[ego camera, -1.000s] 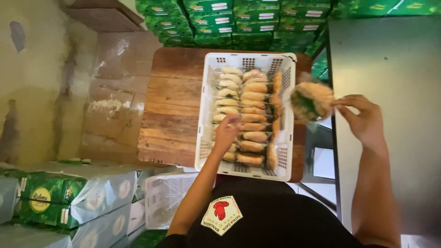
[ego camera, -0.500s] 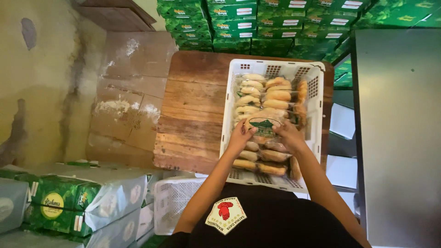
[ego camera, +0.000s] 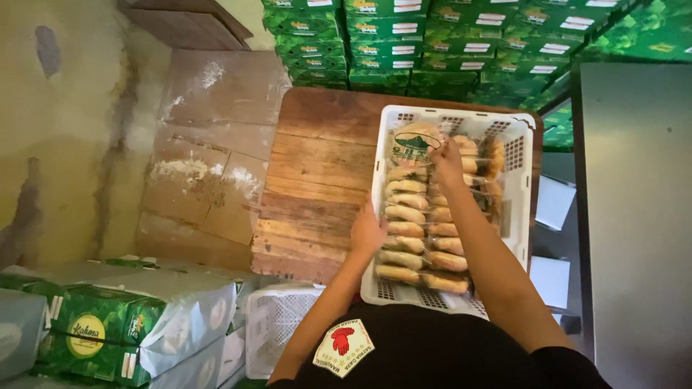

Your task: The person organizes wrapped bread rolls in a plastic crate by hand, placing a new roll into the crate and rearranging the existing ones.

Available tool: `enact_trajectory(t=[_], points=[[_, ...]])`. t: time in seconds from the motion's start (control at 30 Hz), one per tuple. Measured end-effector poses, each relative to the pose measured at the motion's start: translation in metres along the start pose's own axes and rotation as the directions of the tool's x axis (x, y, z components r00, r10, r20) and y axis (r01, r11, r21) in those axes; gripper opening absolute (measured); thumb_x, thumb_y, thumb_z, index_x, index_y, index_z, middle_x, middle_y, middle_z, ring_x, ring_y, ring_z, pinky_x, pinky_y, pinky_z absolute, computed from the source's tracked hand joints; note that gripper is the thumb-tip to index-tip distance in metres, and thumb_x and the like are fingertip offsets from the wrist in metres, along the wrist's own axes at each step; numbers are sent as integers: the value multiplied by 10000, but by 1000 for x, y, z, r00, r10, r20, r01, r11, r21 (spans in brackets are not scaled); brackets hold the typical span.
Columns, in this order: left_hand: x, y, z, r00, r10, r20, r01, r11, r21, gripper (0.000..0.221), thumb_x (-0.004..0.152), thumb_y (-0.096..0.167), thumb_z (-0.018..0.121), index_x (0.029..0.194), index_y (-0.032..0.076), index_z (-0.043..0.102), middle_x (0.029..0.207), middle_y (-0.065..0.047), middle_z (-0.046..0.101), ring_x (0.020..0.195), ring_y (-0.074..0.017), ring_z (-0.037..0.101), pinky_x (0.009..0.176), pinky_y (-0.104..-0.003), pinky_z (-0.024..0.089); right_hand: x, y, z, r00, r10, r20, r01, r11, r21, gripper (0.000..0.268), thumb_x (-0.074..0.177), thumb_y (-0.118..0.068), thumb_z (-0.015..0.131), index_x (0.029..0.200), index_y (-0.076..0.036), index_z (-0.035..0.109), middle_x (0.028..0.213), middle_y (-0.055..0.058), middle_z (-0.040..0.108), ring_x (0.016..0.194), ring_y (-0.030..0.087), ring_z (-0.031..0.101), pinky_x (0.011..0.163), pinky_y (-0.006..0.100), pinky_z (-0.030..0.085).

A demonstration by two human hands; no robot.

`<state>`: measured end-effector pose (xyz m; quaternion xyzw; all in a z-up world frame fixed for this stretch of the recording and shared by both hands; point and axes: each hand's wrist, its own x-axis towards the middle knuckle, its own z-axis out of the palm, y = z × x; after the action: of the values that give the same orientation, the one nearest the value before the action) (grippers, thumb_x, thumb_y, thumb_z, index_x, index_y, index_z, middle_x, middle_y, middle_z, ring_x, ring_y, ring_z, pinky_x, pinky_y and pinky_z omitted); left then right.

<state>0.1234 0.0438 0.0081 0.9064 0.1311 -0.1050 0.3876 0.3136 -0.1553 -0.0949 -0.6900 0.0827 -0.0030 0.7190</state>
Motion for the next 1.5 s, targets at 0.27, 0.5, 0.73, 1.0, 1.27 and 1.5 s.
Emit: enact_trajectory(t=[0.27,0.5,0.73,1.0,1.27,1.5], points=[[2,-2,-4,999,33,22,-32,998,-56,824,884,149,629,1595,-1,241,1374,-304,537,1233,-493,583,990,-536,521,44,59,10,981,-184,-67,195,953,232,542,962,44,676,1433,-91,444,1208,7,574,1095,106,572,1011,275,490],[7,-8,2,999,42,12,-42,999,-34,830,868,192,644,1590,28,267,1347,-272,562,1225,-468,601,976,-528,538,38,29,17,955,-279,-99,270,959,-91,578,953,24,739,1440,-105,455,1282,132,560,1191,233,558,1070,413,462],[7,-10,7,999,40,1,-40,998,-39,828,866,170,640,1587,42,254,1304,-285,568,1180,-499,612,930,-565,555,41,19,35,916,-341,-211,304,933,-192,597,905,19,804,1399,-159,520,1220,24,571,1076,155,585,902,290,575],[3,4,-9,998,30,47,-27,998,-51,791,879,158,615,1578,23,271,1325,-284,562,1210,-474,606,953,-530,548,43,18,8,952,-278,-127,203,885,-420,405,894,-63,835,1203,-144,586,1038,65,683,990,241,697,857,395,575],[4,-4,-1,999,23,44,-21,999,-43,787,893,156,613,1581,9,258,1346,-282,551,1237,-456,597,974,-520,546,41,1,-4,985,-166,-45,114,827,-550,366,895,-260,835,1169,-166,611,1023,146,681,1002,378,672,885,505,506],[-1,6,-8,999,36,27,-35,999,-37,760,915,135,602,1575,-27,261,1341,-305,553,1220,-447,614,958,-499,559,37,-11,-14,984,-116,133,165,870,-465,313,919,-185,785,1133,-53,599,936,137,595,917,312,593,859,433,470]])
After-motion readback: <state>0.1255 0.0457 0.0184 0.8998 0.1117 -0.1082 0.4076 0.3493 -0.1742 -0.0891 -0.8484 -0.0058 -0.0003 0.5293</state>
